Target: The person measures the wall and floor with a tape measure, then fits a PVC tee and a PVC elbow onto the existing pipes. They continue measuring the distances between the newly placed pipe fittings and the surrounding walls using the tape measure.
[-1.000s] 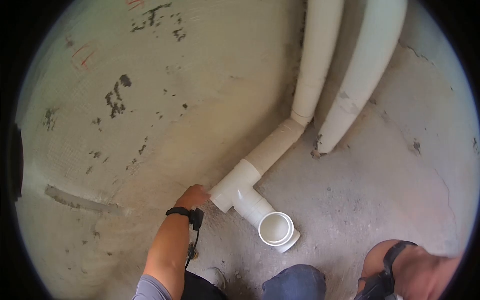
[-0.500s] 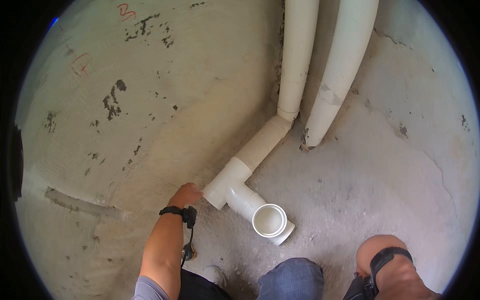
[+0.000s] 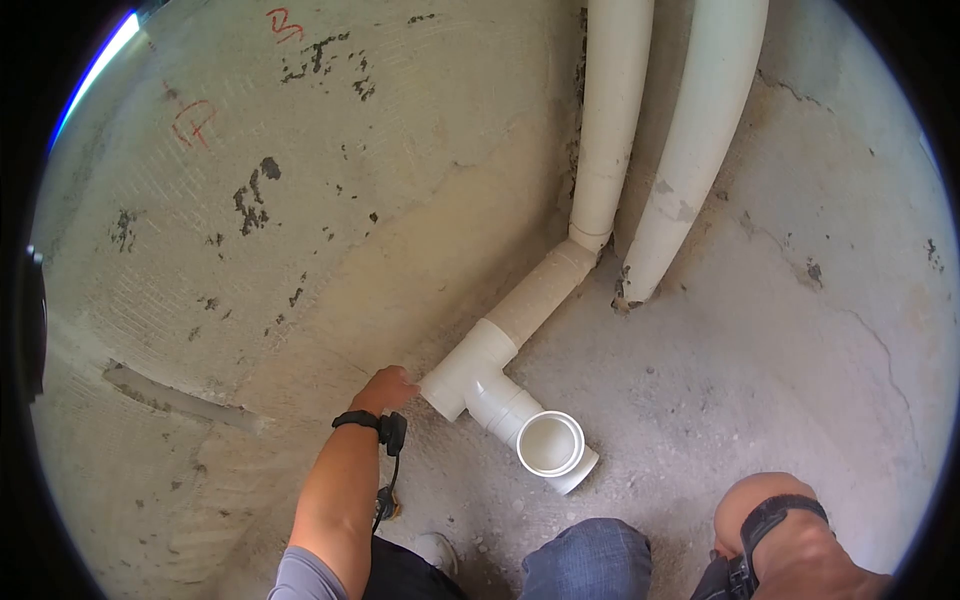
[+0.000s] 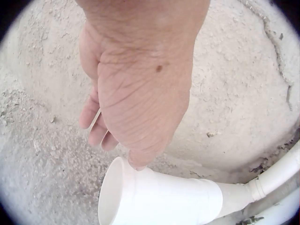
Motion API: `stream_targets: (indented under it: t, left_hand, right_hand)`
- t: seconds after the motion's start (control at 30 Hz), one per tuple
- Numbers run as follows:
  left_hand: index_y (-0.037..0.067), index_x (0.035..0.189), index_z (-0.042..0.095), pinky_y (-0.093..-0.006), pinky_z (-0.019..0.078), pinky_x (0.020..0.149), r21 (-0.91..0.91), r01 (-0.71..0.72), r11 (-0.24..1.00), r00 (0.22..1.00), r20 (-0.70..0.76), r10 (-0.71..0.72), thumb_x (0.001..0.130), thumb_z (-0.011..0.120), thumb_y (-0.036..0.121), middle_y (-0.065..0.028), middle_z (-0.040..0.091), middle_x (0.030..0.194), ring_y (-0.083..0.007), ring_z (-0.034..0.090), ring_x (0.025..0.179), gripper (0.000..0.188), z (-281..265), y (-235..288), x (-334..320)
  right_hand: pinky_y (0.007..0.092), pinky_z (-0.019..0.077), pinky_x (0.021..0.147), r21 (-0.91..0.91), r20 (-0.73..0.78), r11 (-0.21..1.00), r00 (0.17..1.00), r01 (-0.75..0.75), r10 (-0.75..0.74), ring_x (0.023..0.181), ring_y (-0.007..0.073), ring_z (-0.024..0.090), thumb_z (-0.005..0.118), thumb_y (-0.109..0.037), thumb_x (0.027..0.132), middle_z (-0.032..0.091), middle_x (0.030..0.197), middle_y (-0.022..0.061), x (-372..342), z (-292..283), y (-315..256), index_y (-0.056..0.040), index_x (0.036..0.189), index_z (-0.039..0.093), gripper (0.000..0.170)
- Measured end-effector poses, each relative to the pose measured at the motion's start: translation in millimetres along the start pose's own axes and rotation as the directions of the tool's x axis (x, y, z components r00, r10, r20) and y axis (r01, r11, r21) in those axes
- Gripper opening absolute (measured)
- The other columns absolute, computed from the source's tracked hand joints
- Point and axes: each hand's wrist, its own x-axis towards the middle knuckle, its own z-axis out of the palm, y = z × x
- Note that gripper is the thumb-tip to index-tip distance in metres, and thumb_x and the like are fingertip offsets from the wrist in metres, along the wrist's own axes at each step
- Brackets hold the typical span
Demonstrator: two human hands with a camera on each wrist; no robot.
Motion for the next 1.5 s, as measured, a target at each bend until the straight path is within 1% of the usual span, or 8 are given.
stream_targets:
  t: [0.43, 1.07, 1.1, 1.17, 1.2, 1.3, 1.37, 1.5]
  left_hand:
    - [-0.003, 0.106, 0.064, -0.0418, 0.0494, 0.086, 0.004, 0.024, 1.0, 1.0, -0.019, -0.024, 0.078, 0.07, 0.033, -0.0235, 0.065, 0.109, -0.0361, 0.062, 0.101, 0.046, 3, -6, 2]
    - [-0.005, 0.102, 0.064, -0.041, 0.0499, 0.087, 0.102, -0.03, 0.994, 0.998, -0.052, 0.035, 0.079, 0.069, 0.035, -0.0252, 0.064, 0.106, -0.0371, 0.063, 0.1, 0.047, -3, -31, 6]
    - [-0.005, 0.101, 0.064, -0.041, 0.0501, 0.087, 0.133, -0.065, 0.989, 0.994, -0.077, 0.076, 0.078, 0.07, 0.035, -0.0253, 0.065, 0.106, -0.037, 0.063, 0.1, 0.047, -2, -39, 5]
    - [-0.005, 0.1, 0.065, -0.0412, 0.0503, 0.086, 0.102, -0.044, 0.994, 0.994, -0.094, 0.053, 0.078, 0.07, 0.036, -0.0255, 0.065, 0.105, -0.037, 0.063, 0.1, 0.046, -7, -48, -1]
    - [-0.005, 0.099, 0.065, -0.0413, 0.0505, 0.086, 0.076, -0.035, 0.996, 0.993, -0.107, 0.043, 0.078, 0.07, 0.036, -0.0257, 0.065, 0.104, -0.037, 0.063, 0.1, 0.046, -8, -51, -5]
    - [-0.005, 0.099, 0.065, -0.0417, 0.0504, 0.086, 0.008, 0.013, 1.0, 0.996, -0.084, -0.012, 0.077, 0.07, 0.035, -0.0261, 0.065, 0.104, -0.0375, 0.063, 0.1, 0.045, -17, -55, -17]
    - [-0.005, 0.099, 0.065, -0.0417, 0.0504, 0.087, -0.014, 0.027, 1.0, 0.996, -0.09, -0.028, 0.077, 0.07, 0.034, -0.0261, 0.065, 0.105, -0.0375, 0.063, 0.1, 0.045, -17, -57, -17]
    - [-0.005, 0.102, 0.065, -0.0416, 0.0503, 0.087, 0.005, 0.004, 1.0, 0.998, -0.06, -0.003, 0.078, 0.068, 0.032, -0.0259, 0.064, 0.106, -0.0373, 0.063, 0.1, 0.045, -10, -67, -5]
  right_hand:
    - [0.0533, 0.0496, 0.077, 0.046, 0.095, 0.998, 0.995, -0.033, 0.029, 0.071, 0.0252, 0.061, 0.071, -0.031, 0.079, 0.065, 0.075, 0.0124, -52, -1, -42, -0.0062, 0.072, 0.061, 0.027]
    - [0.0561, 0.047, 0.084, 0.139, 0.193, 0.981, 0.975, -0.138, 0.11, 0.081, 0.025, 0.066, 0.073, -0.032, 0.078, 0.068, 0.081, 0.012, 25, -28, 66, -0.0075, 0.076, 0.062, 0.028]
    - [0.0504, 0.047, 0.081, -0.01, -0.084, 0.959, 0.956, -0.283, 0.282, 0.079, 0.0241, 0.061, 0.066, -0.029, 0.082, 0.064, 0.081, 0.0112, 3, -28, 73, -0.0061, 0.077, 0.059, 0.025]
    - [0.0391, 0.047, 0.075, -0.159, -0.631, 0.76, 0.657, -0.63, 0.412, 0.074, 0.0222, 0.053, 0.053, -0.022, 0.09, 0.055, 0.08, 0.0095, -52, -41, 95, -0.0032, 0.078, 0.053, 0.023]
    - [0.0378, 0.046, 0.074, -0.509, -0.603, 0.482, 0.695, -0.713, 0.391, 0.074, 0.0234, 0.053, 0.064, -0.017, 0.084, 0.054, 0.08, 0.0083, -82, -68, 117, -0.0033, 0.083, 0.053, 0.017]
    - [0.0407, 0.0456, 0.087, -0.458, -0.825, -0.295, 0.278, -0.838, 0.491, 0.093, 0.033, 0.055, 0.081, -0.032, 0.069, 0.057, 0.101, 0.0171, -208, -77, 163, -0.0009, 0.099, 0.056, 0.049]
    - [0.0467, 0.0399, 0.098, -0.512, -0.826, -0.535, 0.216, -0.672, 0.52, 0.115, 0.0426, 0.047, 0.084, -0.044, 0.061, 0.048, 0.124, 0.0284, -287, -54, 179, 0.0019, 0.122, 0.05, 0.084]
    - [0.0535, 0.0316, 0.105, -0.423, -0.842, -0.553, 0.087, -0.718, 0.532, 0.128, 0.0498, 0.034, 0.084, -0.054, 0.055, 0.031, 0.14, 0.0344, -269, -20, 207, 0.0034, 0.14, 0.033, 0.114]
